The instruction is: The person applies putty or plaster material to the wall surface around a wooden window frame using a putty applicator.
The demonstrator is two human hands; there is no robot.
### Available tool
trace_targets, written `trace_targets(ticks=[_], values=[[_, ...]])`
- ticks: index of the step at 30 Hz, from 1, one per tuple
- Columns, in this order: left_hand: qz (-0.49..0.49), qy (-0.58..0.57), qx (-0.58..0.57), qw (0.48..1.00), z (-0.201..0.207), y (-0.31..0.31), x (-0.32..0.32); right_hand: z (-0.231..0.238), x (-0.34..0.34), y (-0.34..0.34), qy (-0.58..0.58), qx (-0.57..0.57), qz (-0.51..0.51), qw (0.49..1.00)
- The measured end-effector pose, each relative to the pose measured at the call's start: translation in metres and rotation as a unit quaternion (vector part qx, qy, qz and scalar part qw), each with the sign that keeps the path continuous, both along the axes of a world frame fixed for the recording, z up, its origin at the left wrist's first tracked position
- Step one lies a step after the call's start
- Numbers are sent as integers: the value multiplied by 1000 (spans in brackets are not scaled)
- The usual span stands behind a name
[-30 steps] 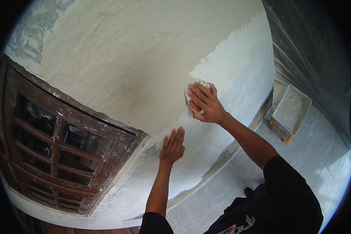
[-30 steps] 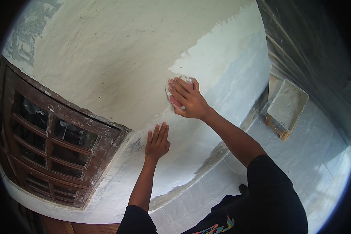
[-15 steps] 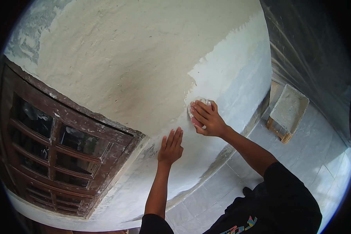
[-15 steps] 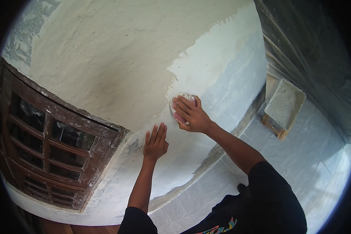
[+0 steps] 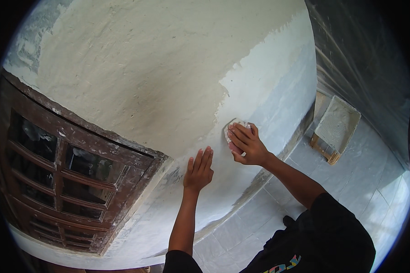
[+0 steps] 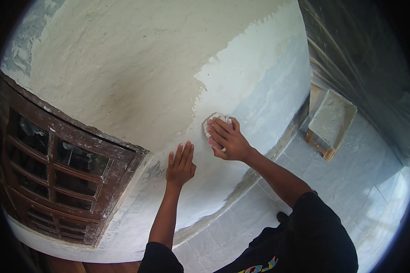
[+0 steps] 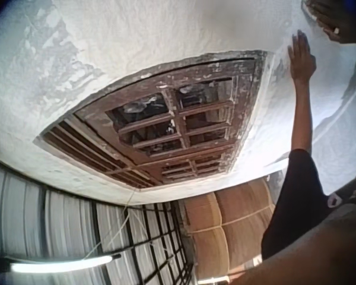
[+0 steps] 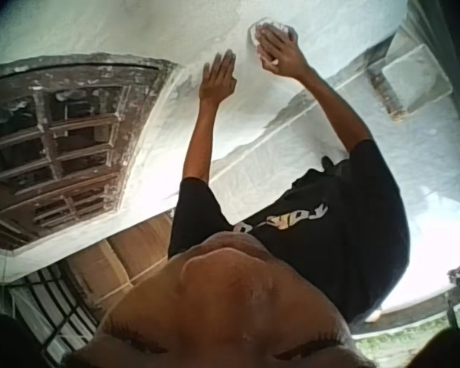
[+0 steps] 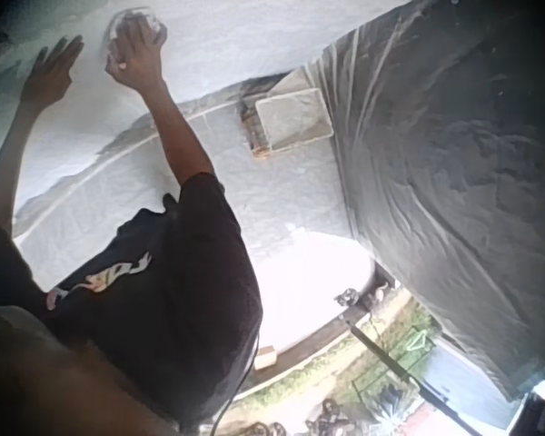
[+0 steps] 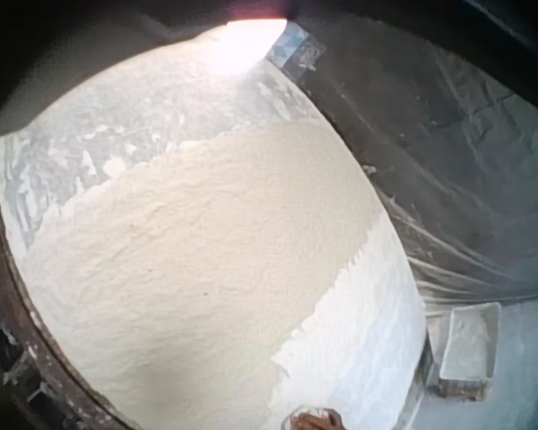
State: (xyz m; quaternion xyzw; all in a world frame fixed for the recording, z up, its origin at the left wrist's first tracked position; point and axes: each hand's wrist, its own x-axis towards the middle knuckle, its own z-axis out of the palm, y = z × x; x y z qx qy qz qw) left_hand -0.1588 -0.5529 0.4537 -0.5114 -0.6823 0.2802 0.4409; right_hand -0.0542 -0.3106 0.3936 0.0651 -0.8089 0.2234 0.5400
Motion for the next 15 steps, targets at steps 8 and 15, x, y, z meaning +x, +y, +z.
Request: trace_targets(ticks=[8, 15], values=[[12, 2, -5, 1000, 1, 0, 2, 79, -34, 29, 85, -23, -55, 995], [-1, -12, -1, 1000, 4, -1, 1, -7, 6, -1, -17, -35, -25, 999]])
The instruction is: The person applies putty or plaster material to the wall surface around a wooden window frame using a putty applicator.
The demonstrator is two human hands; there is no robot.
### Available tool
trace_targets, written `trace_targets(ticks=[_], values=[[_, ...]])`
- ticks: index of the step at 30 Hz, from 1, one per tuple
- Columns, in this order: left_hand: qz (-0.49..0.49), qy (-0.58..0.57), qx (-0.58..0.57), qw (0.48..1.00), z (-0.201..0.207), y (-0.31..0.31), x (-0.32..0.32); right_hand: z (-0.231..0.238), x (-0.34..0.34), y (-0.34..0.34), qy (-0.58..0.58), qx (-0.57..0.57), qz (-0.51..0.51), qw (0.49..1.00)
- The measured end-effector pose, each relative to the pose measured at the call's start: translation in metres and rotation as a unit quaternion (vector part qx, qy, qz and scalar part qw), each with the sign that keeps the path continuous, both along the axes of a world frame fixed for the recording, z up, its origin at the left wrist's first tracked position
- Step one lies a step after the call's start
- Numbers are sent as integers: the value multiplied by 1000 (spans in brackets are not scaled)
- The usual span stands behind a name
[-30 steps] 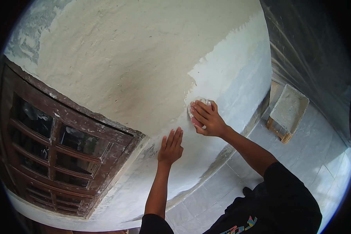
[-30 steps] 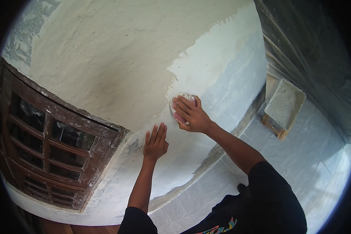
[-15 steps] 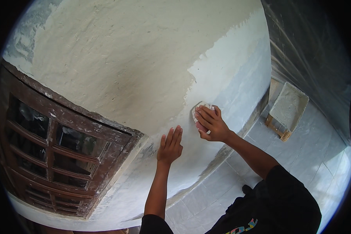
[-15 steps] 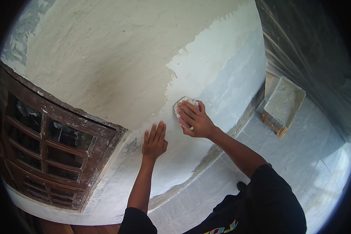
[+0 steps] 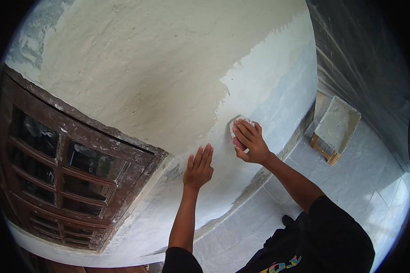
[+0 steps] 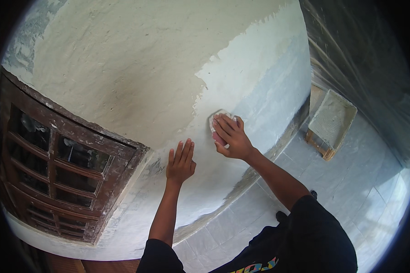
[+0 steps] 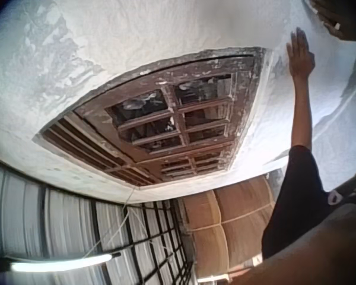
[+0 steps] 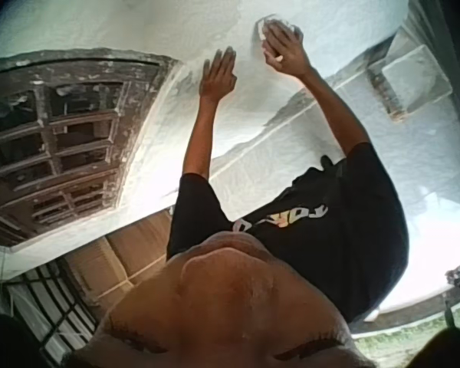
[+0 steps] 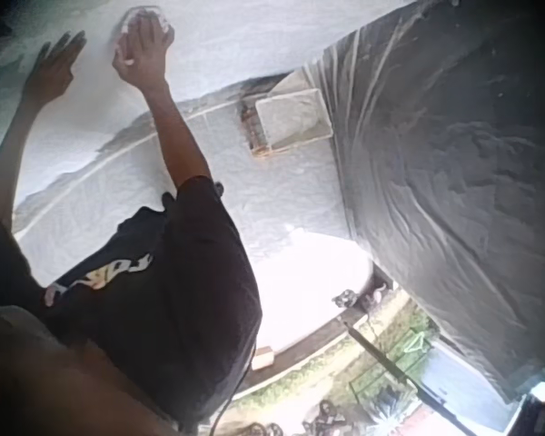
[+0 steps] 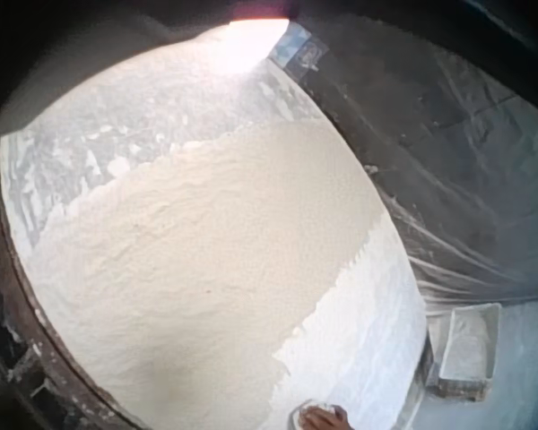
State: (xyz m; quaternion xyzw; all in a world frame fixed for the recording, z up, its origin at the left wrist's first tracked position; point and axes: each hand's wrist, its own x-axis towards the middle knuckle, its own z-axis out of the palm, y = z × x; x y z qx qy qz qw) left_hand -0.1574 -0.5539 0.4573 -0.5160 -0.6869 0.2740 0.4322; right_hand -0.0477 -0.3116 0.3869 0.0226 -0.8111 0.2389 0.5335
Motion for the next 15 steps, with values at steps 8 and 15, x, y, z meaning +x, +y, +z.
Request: trace_targets(ticks=[8, 15], values=[[-7, 7, 3, 1000, -3, 1, -2, 102, -52, 10, 127, 4, -40, 991], [-5, -2, 7, 1000, 2, 2, 1, -70, 28, -41, -85, 24, 27, 996]])
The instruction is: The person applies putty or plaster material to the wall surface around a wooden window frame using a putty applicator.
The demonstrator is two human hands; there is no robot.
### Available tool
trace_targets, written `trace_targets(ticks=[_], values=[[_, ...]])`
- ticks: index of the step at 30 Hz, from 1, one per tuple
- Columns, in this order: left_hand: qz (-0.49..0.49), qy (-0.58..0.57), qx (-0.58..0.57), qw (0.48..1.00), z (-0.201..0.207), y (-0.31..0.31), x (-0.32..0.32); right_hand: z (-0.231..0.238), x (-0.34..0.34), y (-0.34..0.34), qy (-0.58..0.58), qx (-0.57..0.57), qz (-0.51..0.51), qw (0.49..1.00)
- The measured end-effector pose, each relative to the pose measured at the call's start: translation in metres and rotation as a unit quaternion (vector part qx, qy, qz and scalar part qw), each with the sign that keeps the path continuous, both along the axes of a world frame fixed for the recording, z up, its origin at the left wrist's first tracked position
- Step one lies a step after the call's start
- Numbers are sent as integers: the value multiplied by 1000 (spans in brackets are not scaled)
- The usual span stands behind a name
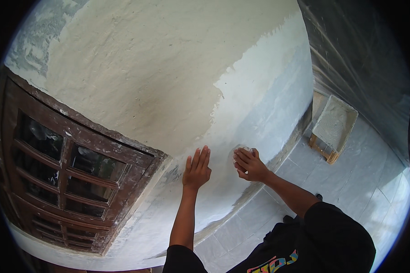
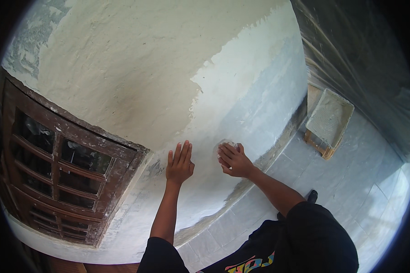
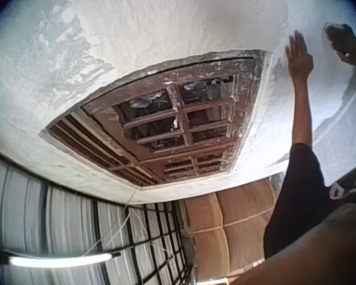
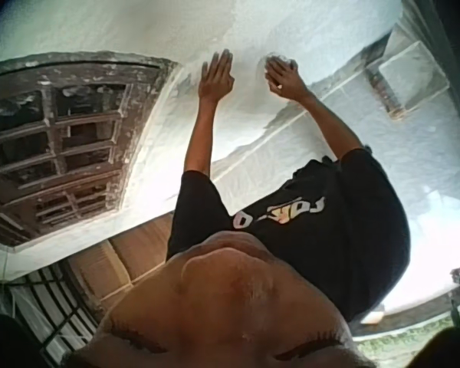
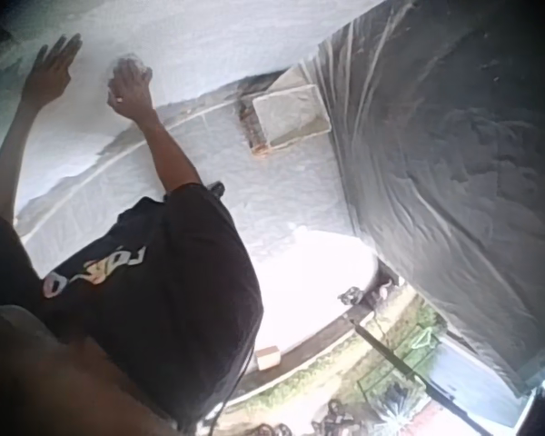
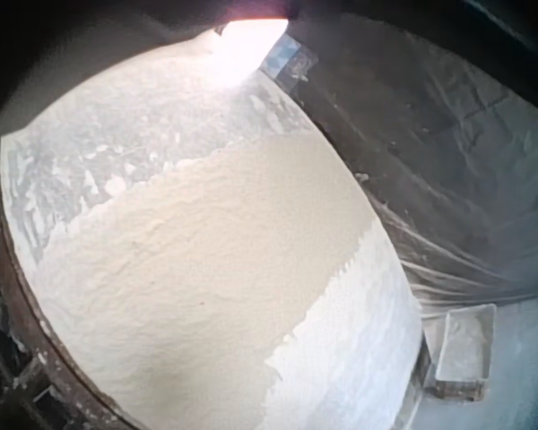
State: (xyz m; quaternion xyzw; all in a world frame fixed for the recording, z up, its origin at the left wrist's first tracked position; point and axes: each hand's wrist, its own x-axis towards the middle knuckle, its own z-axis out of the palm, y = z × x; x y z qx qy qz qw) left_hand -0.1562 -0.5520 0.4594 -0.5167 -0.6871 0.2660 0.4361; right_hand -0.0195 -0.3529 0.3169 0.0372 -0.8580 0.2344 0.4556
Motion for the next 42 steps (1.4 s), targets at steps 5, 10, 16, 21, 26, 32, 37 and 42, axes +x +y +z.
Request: trace_targets(ticks=[5, 10, 16, 21, 26, 32, 37, 42], values=[[-6, -40, 28, 999, -11, 6, 8, -4, 37, 15, -83, -53, -13, 995], [-81, -243, 124, 959, -21, 77, 43, -15, 67, 76, -142, -120, -86, 979], [-152, -343, 101, 921, -56, 217, 93, -50, 106, 163, -248, -190, -173, 934], [-190, -459, 40, 867, -117, 347, 147, -93, 162, 257, -341, -294, -265, 852], [-185, -537, -102, 817, -184, 443, 183, -136, 204, 338, -284, -355, -402, 795], [-178, -579, -180, 775, -251, 526, 214, -214, 215, 408, -256, -367, -520, 728], [-147, -607, -193, 757, -305, 569, 208, -278, 198, 440, -257, -377, -546, 702], [-134, -612, -189, 756, -348, 586, 200, -325, 177, 456, -264, -348, -563, 702]])
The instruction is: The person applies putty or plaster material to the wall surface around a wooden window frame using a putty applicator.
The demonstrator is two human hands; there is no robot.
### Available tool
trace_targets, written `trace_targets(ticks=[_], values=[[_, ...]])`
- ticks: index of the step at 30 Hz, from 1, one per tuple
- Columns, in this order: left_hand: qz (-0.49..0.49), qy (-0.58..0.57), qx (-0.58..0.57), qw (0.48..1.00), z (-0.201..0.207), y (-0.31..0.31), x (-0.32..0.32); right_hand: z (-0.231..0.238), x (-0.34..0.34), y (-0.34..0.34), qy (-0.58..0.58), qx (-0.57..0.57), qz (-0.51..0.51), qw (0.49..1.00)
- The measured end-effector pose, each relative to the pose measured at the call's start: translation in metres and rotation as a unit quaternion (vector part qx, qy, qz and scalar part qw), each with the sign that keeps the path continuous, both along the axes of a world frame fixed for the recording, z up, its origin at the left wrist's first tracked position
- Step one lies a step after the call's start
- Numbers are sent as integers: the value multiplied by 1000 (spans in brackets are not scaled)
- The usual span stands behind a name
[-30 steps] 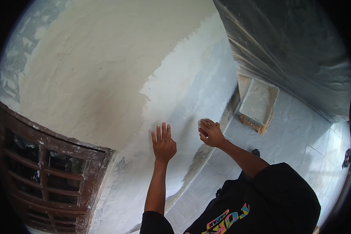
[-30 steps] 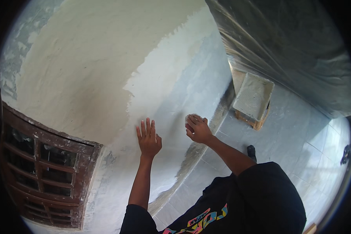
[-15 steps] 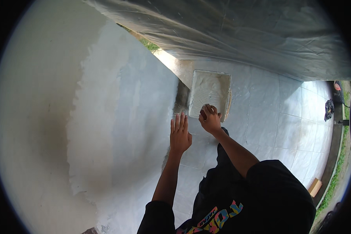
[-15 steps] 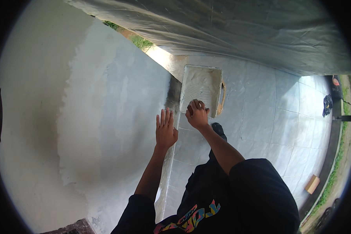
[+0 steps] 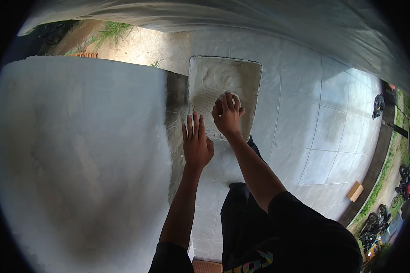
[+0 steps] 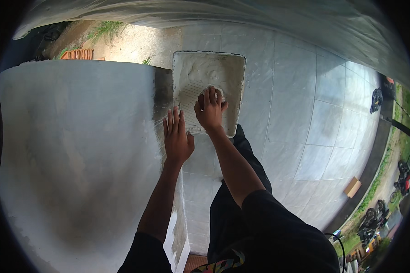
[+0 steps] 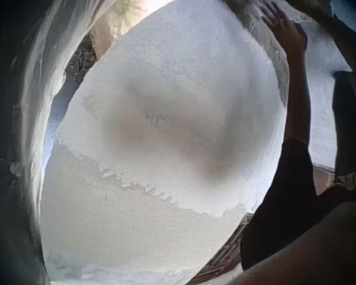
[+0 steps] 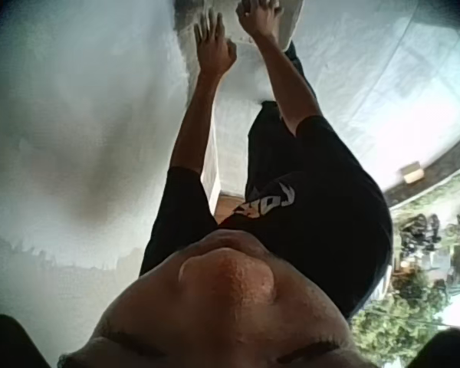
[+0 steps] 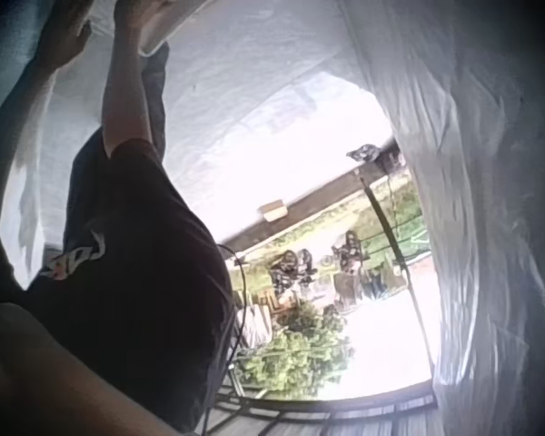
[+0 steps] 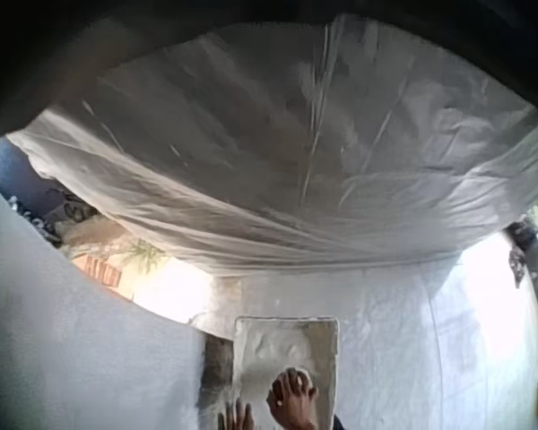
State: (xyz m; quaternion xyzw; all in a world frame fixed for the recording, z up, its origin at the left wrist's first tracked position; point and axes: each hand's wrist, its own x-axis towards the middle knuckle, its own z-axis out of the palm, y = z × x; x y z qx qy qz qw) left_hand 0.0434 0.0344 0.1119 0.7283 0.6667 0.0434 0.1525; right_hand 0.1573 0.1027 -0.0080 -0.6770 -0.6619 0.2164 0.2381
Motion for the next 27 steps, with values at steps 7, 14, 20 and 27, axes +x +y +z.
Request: trace_targets(ticks=[7, 14, 20, 27], values=[[11, -30, -22, 999, -22, -5, -11, -24, -10, 12, -2, 2, 10, 1000], [31, -48, -49, 997, -35, -19, -8, -33, -13, 8, -18, -9, 12, 1000], [43, -34, -73, 996, -37, -30, -10, -37, -13, 14, -25, -23, 7, 999], [55, -32, -94, 994, -32, -43, -3, -41, -13, 11, -81, -48, 33, 995]])
